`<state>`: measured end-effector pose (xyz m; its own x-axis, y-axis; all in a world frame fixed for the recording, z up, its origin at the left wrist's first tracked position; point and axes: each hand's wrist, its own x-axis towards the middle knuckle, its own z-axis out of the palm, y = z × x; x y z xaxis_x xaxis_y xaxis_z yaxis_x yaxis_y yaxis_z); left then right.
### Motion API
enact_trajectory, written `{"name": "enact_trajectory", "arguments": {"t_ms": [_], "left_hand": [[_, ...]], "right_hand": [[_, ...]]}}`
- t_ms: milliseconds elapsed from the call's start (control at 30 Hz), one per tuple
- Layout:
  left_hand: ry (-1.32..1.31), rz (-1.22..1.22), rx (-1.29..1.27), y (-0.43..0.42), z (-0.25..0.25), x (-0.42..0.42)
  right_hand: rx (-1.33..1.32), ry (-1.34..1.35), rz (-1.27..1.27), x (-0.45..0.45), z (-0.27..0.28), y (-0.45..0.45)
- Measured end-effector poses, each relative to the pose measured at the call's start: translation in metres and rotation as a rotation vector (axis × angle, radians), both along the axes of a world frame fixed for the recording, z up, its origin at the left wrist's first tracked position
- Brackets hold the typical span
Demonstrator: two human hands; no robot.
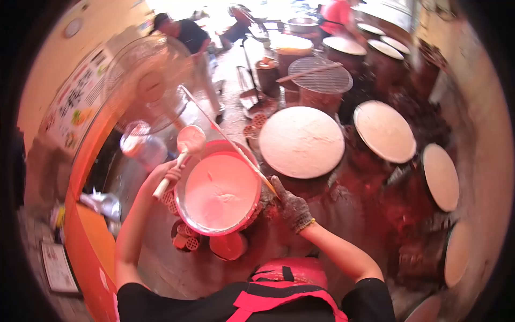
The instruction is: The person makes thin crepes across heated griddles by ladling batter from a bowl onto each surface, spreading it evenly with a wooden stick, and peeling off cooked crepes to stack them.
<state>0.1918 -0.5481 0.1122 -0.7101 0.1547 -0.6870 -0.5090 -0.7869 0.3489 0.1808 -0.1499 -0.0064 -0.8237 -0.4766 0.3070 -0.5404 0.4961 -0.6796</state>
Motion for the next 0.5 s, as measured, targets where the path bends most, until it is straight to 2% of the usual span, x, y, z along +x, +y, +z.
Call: {"name": "enact_trajectory", "arguments": {"t_ms": [33, 100, 133, 233, 267, 367, 400, 500], "left_hand": [[0.001, -0.057, 0.071, 0.013, 0.010, 0.000], [-0.027, -0.159, 0.051, 0.057, 0.033, 0.000], [-0.053, -0.220, 0.074, 0.081, 0.044, -0.001], [-0.155, -0.459, 0.132, 0.169, 0.071, -0.004], [-0.144, -0.596, 0.129, 0.199, 0.075, -0.007], [-0.196, -0.945, 0.157, 0.309, 0.082, -0.008], [-0.215, -1.071, 0.086, 0.350, 0.086, -0.006], [-0.308, -1.394, 0.211, 0.488, 0.090, 0.018]], "right_hand": [[-0.063, 0.043, -0.056, 0.010, -0.003, 0.012], [-0.170, 0.142, -0.179, 0.035, -0.013, 0.052], [-0.131, 0.061, -0.298, 0.052, -0.027, 0.076], [-0.230, -0.151, -0.524, 0.125, -0.045, 0.147], [-0.295, -0.366, -0.656, 0.156, -0.037, 0.164], [-1.008, -0.496, -1.005, 0.247, -0.052, 0.199], [-0.964, -0.491, -1.149, 0.277, -0.065, 0.209], [-0.854, -0.435, -1.540, 0.365, -0.081, 0.239]]}}
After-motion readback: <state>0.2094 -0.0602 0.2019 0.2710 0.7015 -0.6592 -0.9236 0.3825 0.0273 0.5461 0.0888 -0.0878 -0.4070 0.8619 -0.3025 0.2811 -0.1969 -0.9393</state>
